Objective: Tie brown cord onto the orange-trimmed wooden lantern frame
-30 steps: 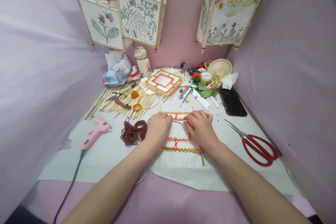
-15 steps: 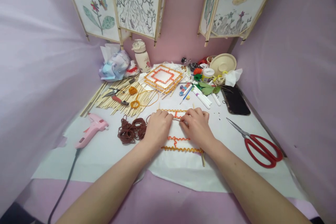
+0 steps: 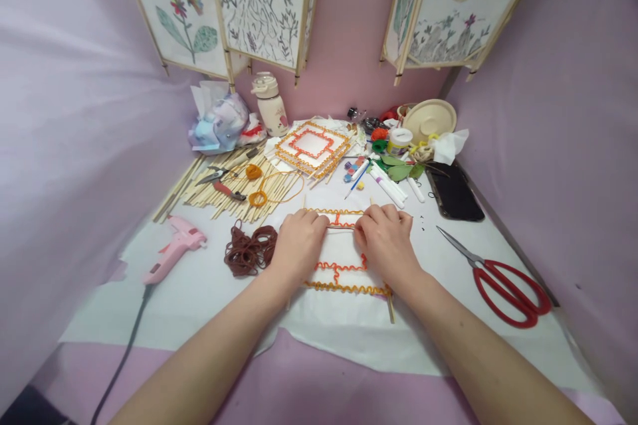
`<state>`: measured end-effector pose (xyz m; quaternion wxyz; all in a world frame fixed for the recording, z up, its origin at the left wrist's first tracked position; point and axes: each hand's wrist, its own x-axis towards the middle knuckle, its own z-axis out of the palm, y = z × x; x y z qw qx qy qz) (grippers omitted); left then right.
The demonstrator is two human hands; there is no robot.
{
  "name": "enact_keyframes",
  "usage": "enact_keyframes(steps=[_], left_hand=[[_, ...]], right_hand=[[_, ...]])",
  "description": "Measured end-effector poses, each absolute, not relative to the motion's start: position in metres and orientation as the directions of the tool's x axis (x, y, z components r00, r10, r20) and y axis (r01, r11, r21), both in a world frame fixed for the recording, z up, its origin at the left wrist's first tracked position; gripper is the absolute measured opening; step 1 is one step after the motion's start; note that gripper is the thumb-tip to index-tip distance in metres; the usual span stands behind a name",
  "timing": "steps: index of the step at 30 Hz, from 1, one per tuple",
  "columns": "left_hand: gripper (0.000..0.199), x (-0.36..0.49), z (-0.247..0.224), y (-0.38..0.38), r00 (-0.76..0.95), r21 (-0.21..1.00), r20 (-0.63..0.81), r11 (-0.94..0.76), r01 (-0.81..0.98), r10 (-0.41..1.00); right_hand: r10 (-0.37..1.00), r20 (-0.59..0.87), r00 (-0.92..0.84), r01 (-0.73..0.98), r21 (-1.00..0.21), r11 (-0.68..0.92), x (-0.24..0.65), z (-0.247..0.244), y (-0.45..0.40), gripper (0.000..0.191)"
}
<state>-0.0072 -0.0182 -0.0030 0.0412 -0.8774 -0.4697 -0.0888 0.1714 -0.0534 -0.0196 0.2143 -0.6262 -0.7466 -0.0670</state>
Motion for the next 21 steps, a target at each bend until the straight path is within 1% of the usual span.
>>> enact_keyframes(steps=[2,4,6,9,12,14,19,21], left_hand=[[0.013,-0.007,0.0,-0.018,0.541,0.0,0.195,-0.551,0.834,0.818],[0.013,-0.008,0.004,-0.018,0.536,0.015,0.188,-0.549,0.836,0.823],[0.013,-0.009,0.009,-0.018,0.528,0.057,0.166,-0.543,0.838,0.833],[0.014,-0.012,0.017,-0.016,0.506,0.155,0.125,-0.52,0.84,0.854],[0.016,-0.014,0.023,-0.015,0.488,0.228,0.121,-0.503,0.834,0.864],[0.018,-0.014,0.023,-0.015,0.483,0.208,0.131,-0.5,0.84,0.866],[0.022,-0.009,0.01,-0.016,0.51,0.034,0.144,-0.519,0.854,0.848],[0.022,-0.008,0.004,-0.016,0.517,-0.009,0.152,-0.522,0.853,0.842]], right_hand=[[0.908,0.404,-0.109,0.965,-0.175,0.194,0.171,-0.02,-0.054,0.017],[0.912,0.399,-0.093,0.968,-0.176,0.176,0.17,-0.02,-0.054,0.017],[0.914,0.398,-0.083,0.971,-0.176,0.164,0.17,-0.02,-0.054,0.018],[0.915,0.396,-0.071,0.971,-0.183,0.155,0.171,-0.018,-0.054,0.019],[0.916,0.397,-0.062,0.971,-0.19,0.148,0.171,-0.018,-0.054,0.018],[0.913,0.403,-0.061,0.97,-0.192,0.149,0.172,-0.018,-0.054,0.018],[0.91,0.41,-0.066,0.961,-0.219,0.168,0.17,-0.018,-0.055,0.02],[0.913,0.4,-0.077,0.958,-0.224,0.178,0.17,-0.019,-0.056,0.02]])
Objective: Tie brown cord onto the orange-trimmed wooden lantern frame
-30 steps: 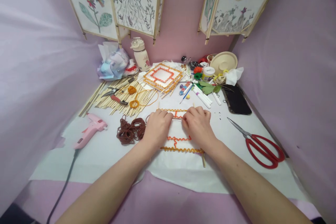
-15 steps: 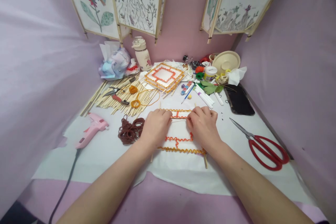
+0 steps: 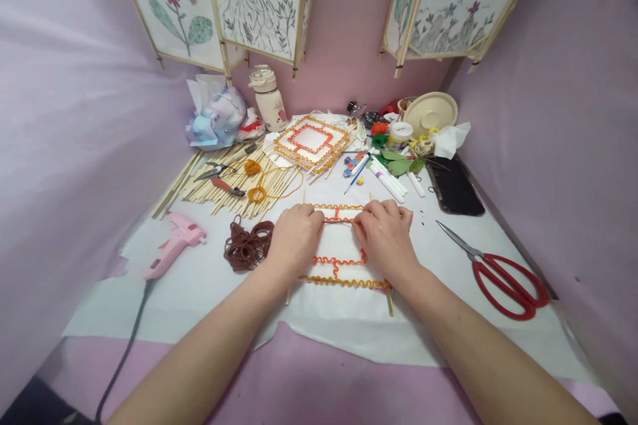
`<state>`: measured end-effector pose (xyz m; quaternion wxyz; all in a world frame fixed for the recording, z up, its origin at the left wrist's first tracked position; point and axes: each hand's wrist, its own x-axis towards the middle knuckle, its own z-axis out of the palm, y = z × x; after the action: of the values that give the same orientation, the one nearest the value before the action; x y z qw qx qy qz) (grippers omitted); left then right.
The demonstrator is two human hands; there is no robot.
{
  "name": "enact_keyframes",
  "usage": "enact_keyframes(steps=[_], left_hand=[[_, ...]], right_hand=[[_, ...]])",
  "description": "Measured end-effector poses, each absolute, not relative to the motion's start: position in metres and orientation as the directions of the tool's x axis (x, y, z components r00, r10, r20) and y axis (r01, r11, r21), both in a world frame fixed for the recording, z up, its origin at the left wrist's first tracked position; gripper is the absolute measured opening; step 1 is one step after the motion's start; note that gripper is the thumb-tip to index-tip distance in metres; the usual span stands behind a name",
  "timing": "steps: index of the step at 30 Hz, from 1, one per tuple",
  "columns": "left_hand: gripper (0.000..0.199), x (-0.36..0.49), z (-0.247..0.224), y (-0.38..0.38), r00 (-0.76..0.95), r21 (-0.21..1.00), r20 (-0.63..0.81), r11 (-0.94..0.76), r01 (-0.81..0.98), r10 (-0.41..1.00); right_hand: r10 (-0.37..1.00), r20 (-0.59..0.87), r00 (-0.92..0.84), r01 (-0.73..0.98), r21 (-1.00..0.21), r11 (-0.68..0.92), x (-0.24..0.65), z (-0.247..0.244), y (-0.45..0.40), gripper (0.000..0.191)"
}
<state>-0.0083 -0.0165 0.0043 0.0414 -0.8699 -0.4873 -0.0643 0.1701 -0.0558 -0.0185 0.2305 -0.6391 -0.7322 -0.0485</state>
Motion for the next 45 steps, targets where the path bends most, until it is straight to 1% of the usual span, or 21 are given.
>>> enact_keyframes(steps=[4,7,13,16,20,25,30,35,42,45], left_hand=[[0.02,-0.008,0.0,-0.017,0.522,-0.008,0.147,-0.527,0.85,0.84],[0.019,-0.008,0.002,-0.018,0.526,-0.003,0.132,-0.531,0.848,0.84],[0.019,-0.009,0.005,-0.018,0.528,0.001,0.13,-0.533,0.846,0.839],[0.02,-0.009,0.005,-0.018,0.532,0.002,0.129,-0.536,0.844,0.837],[0.019,-0.01,0.004,-0.017,0.537,0.0,0.134,-0.542,0.841,0.833],[0.02,-0.011,0.0,-0.015,0.54,-0.006,0.148,-0.546,0.838,0.828],[0.021,-0.012,-0.002,-0.014,0.548,-0.007,0.154,-0.553,0.833,0.822],[0.019,-0.01,-0.001,-0.015,0.536,0.002,0.156,-0.543,0.84,0.829],[0.021,-0.011,-0.004,-0.015,0.539,0.027,0.169,-0.551,0.834,0.825],[0.023,-0.011,-0.001,-0.016,0.542,0.059,0.168,-0.558,0.828,0.823]], right_hand=[[0.918,0.382,-0.105,0.954,-0.221,0.201,0.174,-0.019,-0.059,0.016],[0.917,0.389,-0.091,0.953,-0.232,0.193,0.178,-0.018,-0.06,0.012],[0.915,0.402,-0.048,0.952,-0.26,0.164,0.183,-0.013,-0.061,0.019],[0.918,0.388,-0.088,0.94,-0.272,0.205,0.182,-0.015,-0.061,0.019],[0.922,0.362,-0.137,0.937,-0.256,0.239,0.181,-0.02,-0.06,0.023],[0.926,0.345,-0.151,0.935,-0.256,0.247,0.181,-0.024,-0.059,0.022],[0.92,0.36,-0.157,0.93,-0.261,0.26,0.182,-0.025,-0.058,0.025],[0.917,0.364,-0.163,0.924,-0.27,0.272,0.181,-0.026,-0.058,0.023],[0.898,0.422,-0.12,0.901,-0.333,0.277,0.182,-0.023,-0.058,0.021],[0.893,0.44,-0.096,0.885,-0.374,0.279,0.183,-0.023,-0.058,0.021]])
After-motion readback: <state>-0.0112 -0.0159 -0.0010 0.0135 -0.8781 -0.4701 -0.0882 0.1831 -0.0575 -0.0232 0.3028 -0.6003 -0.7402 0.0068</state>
